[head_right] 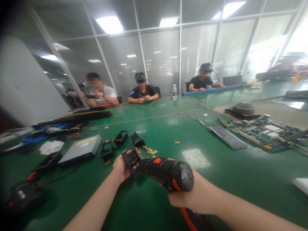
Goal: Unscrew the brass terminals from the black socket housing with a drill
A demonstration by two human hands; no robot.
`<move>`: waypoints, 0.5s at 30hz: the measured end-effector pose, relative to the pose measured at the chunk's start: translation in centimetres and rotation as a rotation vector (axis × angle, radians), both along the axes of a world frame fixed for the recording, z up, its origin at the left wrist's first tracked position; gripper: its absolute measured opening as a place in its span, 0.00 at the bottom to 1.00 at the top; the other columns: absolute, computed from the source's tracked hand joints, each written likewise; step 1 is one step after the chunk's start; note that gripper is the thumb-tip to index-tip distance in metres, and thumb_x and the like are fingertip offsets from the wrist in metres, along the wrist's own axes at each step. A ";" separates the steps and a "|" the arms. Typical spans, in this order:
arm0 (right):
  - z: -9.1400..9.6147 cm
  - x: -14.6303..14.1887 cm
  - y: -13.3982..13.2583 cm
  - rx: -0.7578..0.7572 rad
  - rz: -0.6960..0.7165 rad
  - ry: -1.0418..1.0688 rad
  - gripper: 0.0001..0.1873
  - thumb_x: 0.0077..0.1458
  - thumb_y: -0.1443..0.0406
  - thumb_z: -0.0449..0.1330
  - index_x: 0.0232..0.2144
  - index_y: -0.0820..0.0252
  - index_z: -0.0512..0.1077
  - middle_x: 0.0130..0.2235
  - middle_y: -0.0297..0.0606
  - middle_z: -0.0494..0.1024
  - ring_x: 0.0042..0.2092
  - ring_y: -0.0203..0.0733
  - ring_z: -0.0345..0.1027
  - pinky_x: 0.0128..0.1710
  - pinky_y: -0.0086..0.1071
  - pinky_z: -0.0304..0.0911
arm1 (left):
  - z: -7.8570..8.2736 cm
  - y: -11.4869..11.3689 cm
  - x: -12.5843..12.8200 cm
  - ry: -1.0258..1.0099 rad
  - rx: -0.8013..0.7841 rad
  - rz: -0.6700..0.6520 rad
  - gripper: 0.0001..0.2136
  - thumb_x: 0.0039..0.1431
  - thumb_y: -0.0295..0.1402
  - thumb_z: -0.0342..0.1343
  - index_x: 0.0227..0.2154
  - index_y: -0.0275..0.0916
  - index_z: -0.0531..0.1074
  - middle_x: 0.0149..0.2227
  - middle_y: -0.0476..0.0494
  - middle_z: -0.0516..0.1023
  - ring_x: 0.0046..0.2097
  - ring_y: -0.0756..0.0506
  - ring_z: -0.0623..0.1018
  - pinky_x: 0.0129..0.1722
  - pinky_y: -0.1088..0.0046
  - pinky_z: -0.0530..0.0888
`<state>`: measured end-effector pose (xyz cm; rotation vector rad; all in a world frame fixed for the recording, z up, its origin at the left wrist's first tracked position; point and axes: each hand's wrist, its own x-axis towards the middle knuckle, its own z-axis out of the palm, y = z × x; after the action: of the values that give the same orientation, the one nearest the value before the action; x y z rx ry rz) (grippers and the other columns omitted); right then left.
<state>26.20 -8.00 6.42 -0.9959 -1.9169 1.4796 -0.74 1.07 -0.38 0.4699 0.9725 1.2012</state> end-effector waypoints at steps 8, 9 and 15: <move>-1.3 0.3 0.9 -0.167 0.185 0.213 0.39 0.45 0.68 0.70 0.59 0.56 0.62 0.55 0.47 0.72 0.55 0.51 0.68 0.57 0.49 0.62 | 0.2 0.0 0.2 -0.001 0.034 0.012 0.08 0.56 0.34 0.50 0.27 0.36 0.71 0.26 0.39 0.78 0.27 0.40 0.79 0.30 0.62 0.76; -1.3 0.3 0.9 -0.201 0.197 0.219 0.38 0.46 0.69 0.69 0.59 0.57 0.62 0.56 0.48 0.71 0.55 0.51 0.68 0.56 0.50 0.62 | 0.2 0.0 0.2 0.000 0.032 0.010 0.09 0.56 0.35 0.50 0.27 0.36 0.72 0.26 0.39 0.78 0.27 0.40 0.79 0.29 0.63 0.76; -1.0 0.3 0.7 -0.258 0.200 0.192 0.31 0.48 0.73 0.63 0.56 0.59 0.65 0.55 0.49 0.72 0.55 0.52 0.69 0.55 0.51 0.63 | 0.1 0.1 0.1 0.000 0.019 -0.016 0.12 0.57 0.36 0.48 0.28 0.34 0.73 0.26 0.38 0.78 0.26 0.41 0.78 0.27 0.64 0.75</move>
<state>26.53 -7.28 5.43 -0.7514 -1.7598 1.9014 -0.59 1.16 -0.24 0.4918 0.9565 1.1973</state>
